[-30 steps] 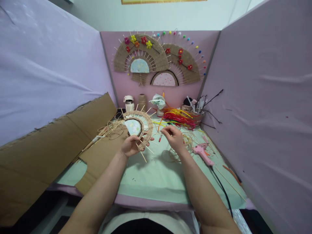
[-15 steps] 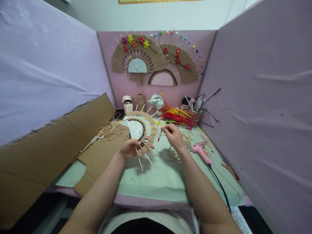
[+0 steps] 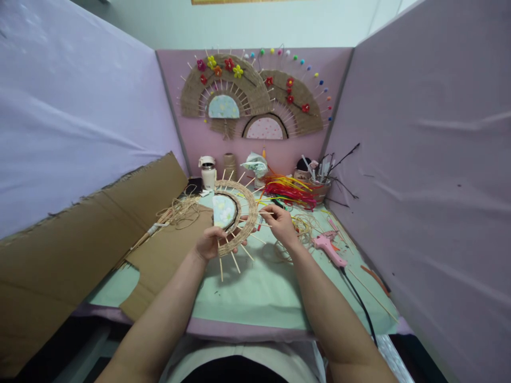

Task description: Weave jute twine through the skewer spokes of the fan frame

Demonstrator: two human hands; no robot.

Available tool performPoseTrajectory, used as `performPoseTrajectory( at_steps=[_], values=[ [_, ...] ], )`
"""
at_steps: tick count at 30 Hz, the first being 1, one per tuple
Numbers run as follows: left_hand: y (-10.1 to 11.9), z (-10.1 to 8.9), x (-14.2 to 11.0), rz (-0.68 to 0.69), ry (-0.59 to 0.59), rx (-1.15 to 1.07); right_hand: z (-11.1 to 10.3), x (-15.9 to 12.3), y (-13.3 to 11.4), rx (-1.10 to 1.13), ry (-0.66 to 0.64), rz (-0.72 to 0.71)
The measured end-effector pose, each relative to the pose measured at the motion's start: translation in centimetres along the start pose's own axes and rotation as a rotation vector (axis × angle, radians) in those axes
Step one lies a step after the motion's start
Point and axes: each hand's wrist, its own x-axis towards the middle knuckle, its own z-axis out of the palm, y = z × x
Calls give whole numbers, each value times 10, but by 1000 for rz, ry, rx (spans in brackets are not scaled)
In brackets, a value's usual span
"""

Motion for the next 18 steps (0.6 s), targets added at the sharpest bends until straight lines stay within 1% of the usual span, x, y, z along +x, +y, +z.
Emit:
performPoseTrajectory(
  at_steps=[2,6,9,11,14,18],
  values=[
    [1,1,-1,2,3,2,-1,0,-1,-34,5,-57],
    [3,1,0,13,16,-6,-5,2,-3,-165,74,-251],
    [3,-2,1,1,35,-8,-8,3,-4,-253,123,-374],
    [3,-6,1,-25,53,0,-11,3,-5,-284,164,-414],
    [5,-10,0,-68,69,32,-15,3,-5,-302,234,-435],
    [9,-9,-5,-96,18,73,-20,5,-4,-302,281,-440]
  ],
)
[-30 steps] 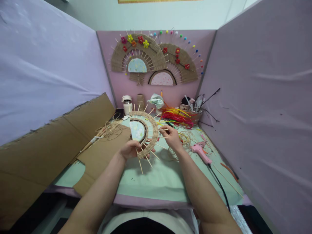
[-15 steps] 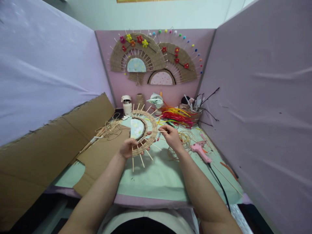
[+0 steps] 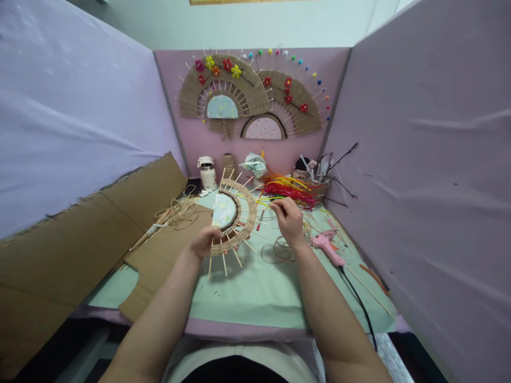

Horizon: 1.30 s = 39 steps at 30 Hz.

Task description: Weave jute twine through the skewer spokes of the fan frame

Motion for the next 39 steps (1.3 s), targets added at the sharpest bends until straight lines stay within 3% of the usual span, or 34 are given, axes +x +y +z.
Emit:
performPoseTrajectory(
  at_steps=[6,12,18,28,34,39],
  values=[
    [3,3,-8,-13,-85,54,0,1,3,147,68,245],
    [0,3,-7,-38,-101,69,4,-2,1,218,-1,376],
    [-2,7,-6,-85,-141,66,13,-5,-3,274,-255,390],
    [-8,2,-4,15,18,69,9,-5,5,222,-163,418],
    [-6,7,-6,-39,-25,104,6,-3,4,179,-126,366],
    [-4,3,-6,-51,30,115,-1,-2,6,54,-91,245]
  ],
)
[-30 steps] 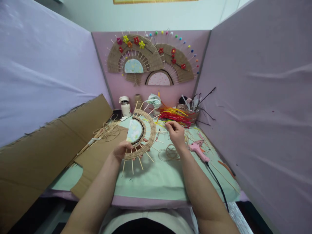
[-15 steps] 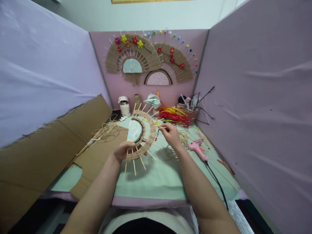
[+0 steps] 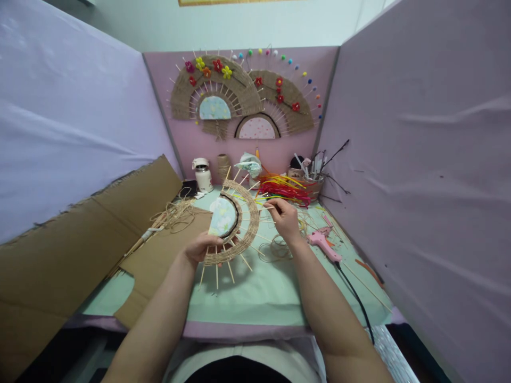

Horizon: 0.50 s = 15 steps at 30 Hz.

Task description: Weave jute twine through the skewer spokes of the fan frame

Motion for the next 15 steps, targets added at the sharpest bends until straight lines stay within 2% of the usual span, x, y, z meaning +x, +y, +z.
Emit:
performPoseTrajectory(
  at_steps=[9,15],
  values=[
    [2,-6,-3,-50,82,16,-14,5,-2,-71,150,-165],
    [1,-5,-7,-65,98,21,-17,6,1,-3,197,-94]
  ],
)
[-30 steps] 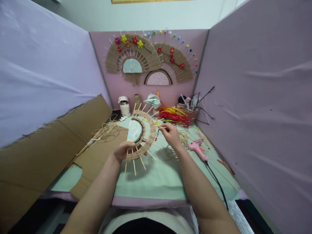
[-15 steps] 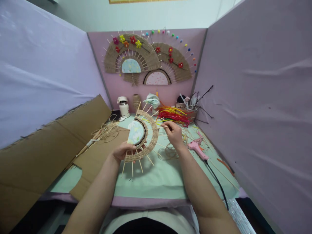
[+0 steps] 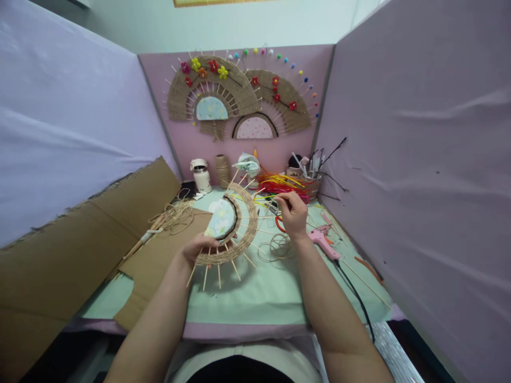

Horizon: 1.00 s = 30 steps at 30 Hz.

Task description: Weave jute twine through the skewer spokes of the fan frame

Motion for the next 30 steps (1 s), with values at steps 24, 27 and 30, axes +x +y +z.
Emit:
performPoseTrajectory(
  at_steps=[24,27,30],
  values=[
    [-4,17,15,-111,77,85,43,-19,-1,875,-598,999],
    [-3,17,19,-49,250,41,44,-20,7,940,-548,1078],
    [0,17,23,-6,332,-16,47,-21,11,954,-479,1070]
  ],
)
